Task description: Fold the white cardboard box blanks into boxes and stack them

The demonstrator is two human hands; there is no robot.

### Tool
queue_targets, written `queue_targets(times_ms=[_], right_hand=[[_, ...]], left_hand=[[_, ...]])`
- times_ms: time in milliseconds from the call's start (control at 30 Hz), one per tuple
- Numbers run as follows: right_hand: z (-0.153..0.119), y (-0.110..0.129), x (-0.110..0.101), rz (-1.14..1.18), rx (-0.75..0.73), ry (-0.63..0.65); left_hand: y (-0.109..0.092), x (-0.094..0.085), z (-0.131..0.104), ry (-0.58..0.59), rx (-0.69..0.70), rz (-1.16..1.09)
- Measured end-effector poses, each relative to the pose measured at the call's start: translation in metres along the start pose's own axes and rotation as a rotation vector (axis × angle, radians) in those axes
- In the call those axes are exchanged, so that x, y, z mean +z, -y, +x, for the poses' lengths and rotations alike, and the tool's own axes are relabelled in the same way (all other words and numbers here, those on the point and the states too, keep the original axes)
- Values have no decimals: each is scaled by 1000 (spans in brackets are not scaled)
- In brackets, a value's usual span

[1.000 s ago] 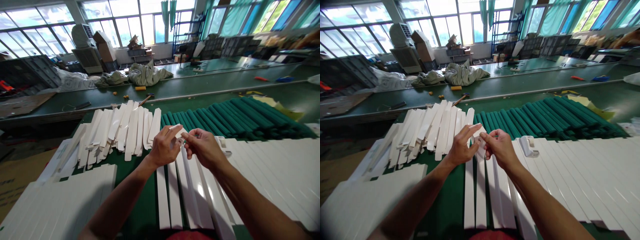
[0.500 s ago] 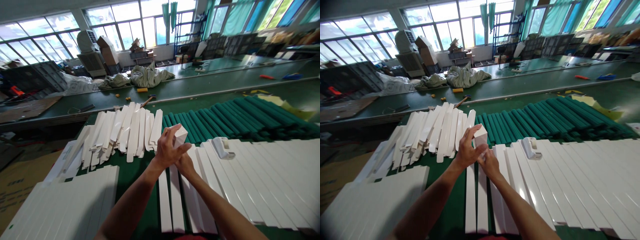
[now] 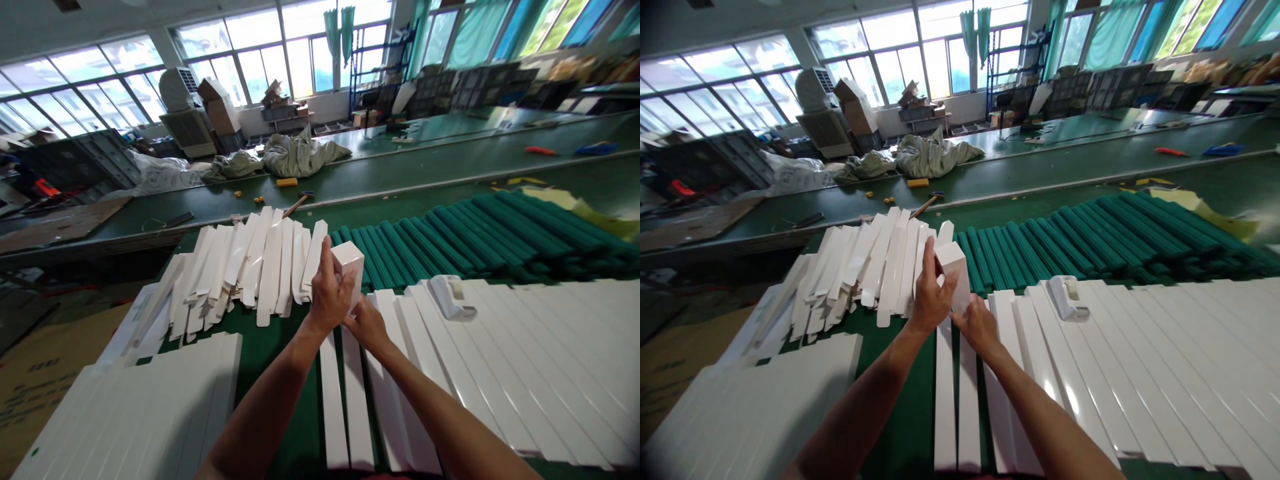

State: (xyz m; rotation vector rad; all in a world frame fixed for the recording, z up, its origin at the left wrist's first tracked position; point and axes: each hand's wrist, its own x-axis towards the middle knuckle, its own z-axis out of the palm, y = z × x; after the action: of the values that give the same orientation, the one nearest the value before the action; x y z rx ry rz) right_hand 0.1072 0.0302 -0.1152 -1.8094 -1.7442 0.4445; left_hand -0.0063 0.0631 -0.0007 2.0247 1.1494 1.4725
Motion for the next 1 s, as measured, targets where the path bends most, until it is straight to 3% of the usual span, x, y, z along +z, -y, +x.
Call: queue_targets(times_ms=[100,233,333,467,633,800,900,1000], right_hand=[[1,3,0,-62,9,-9],[1,12,-4,-141,30,9],[-2,25,-12,-160,40,101],[-25,46,-15,-136,16,257],[-62,44,2,-26,5,525],[-70,15,19,-177,134,321],[-65,6,28,-211,209,352],[-60,4,38,-209,257,408]], left_hand=[[3,2,-1,23,-37,-66],[1,11,4,-88,-155,-84],[1,13,11,-134,-233,-38],[15,1,9,-55,-347,43],[55,-18,-37,213,-563,196],[99,-30,-107,332,-662,324],[122,-34,-136,346,-758,425],[140,-33,-148,330,-833,535]])
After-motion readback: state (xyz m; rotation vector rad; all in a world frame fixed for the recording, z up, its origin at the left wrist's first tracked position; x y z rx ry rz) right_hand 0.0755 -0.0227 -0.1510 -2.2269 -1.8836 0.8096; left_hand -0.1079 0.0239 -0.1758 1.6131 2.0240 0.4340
